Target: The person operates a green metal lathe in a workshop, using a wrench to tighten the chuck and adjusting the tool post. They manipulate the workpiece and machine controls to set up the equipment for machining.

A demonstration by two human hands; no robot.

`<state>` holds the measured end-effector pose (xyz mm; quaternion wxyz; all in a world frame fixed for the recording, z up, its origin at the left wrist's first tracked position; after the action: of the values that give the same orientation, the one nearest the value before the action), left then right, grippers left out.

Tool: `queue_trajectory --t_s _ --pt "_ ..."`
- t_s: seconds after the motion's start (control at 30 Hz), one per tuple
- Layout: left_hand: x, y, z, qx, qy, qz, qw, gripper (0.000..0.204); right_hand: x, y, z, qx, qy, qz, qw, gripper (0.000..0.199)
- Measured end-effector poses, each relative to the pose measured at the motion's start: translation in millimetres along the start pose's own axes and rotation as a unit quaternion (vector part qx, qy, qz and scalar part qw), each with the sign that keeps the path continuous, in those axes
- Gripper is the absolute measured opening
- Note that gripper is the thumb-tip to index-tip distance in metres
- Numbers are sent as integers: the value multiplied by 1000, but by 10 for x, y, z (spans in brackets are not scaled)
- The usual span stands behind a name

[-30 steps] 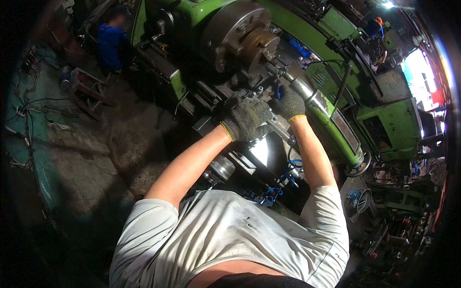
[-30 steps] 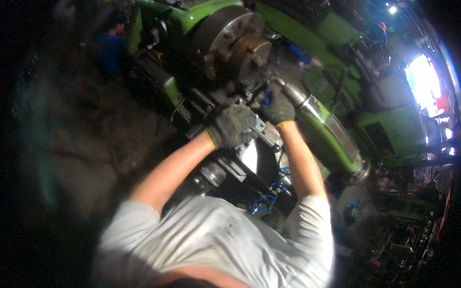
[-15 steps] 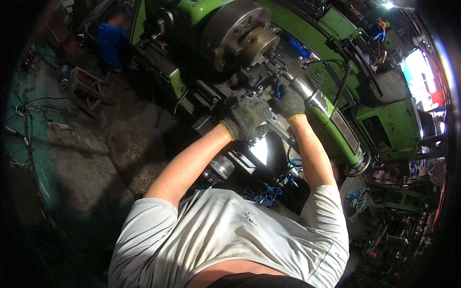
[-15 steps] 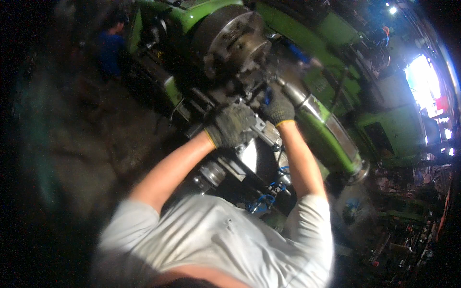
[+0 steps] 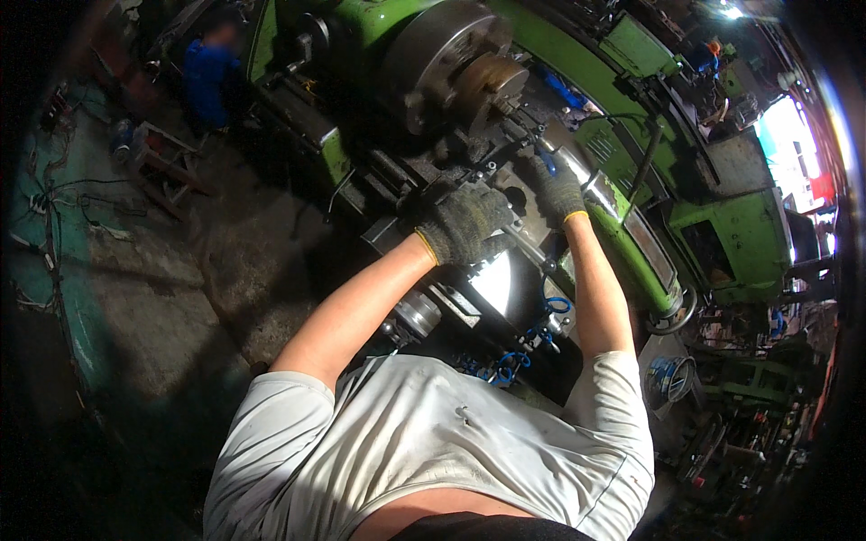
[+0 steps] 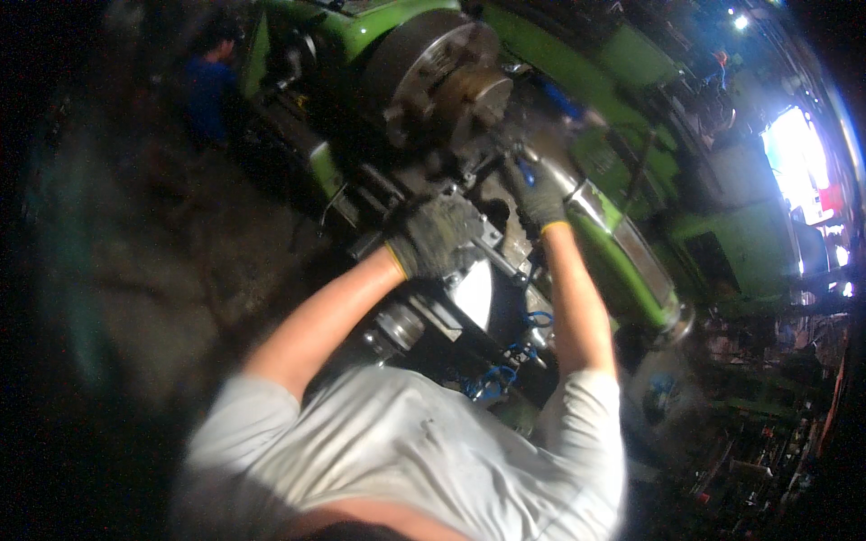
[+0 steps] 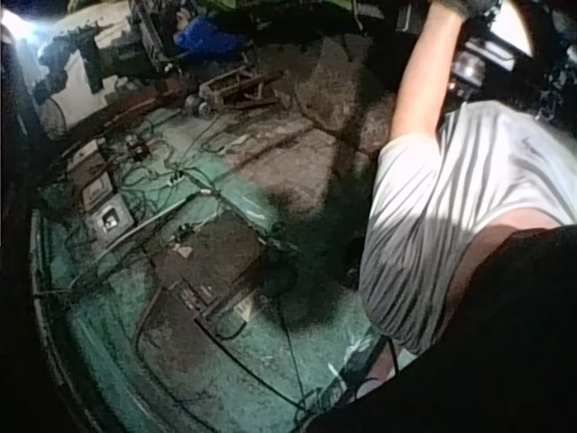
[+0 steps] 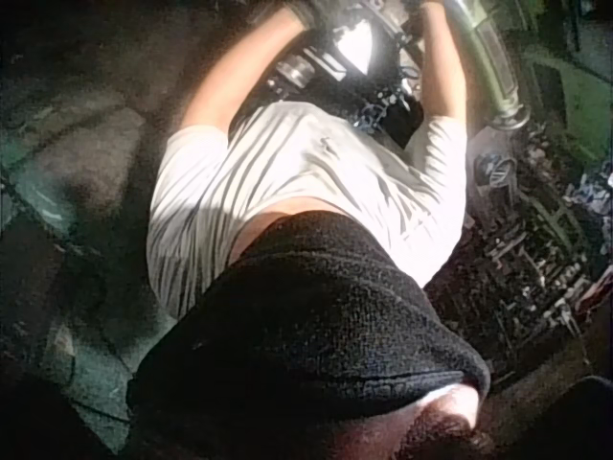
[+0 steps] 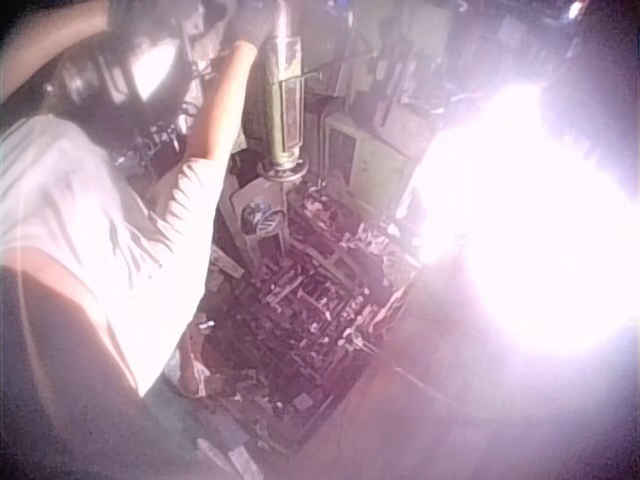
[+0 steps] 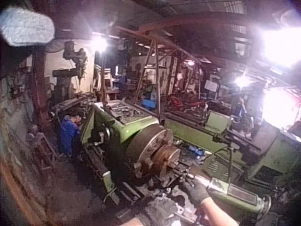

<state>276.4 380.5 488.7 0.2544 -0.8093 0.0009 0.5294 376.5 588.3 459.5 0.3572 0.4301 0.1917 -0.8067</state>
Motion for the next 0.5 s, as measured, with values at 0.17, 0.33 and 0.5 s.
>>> queue_trajectory --t_s 0.17,0.33,0.5 --pt "1 -35 -37 17 -4 -2 1000 50 -43 -56 -377 12 -36 11 999 56" --pt "-19 1 2 21 -2 -30 999 49 -97 -17 -217 59 -108 21 992 67" --pt "-16 -9 -22 28 -9 -46 999 48 -71 -89 -469 21 -39 -8 999 70"
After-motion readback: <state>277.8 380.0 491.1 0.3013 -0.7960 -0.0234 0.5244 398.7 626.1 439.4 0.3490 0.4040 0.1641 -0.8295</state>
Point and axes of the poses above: each hand's wrist, its own y-axis away from the middle knuckle, its own x-axis out of the palm, z = x × y, the point moved 7 cm from there along -y, towards the middle knuckle, and after that the axes turned 8 degrees about z, right-handed, at the moved point
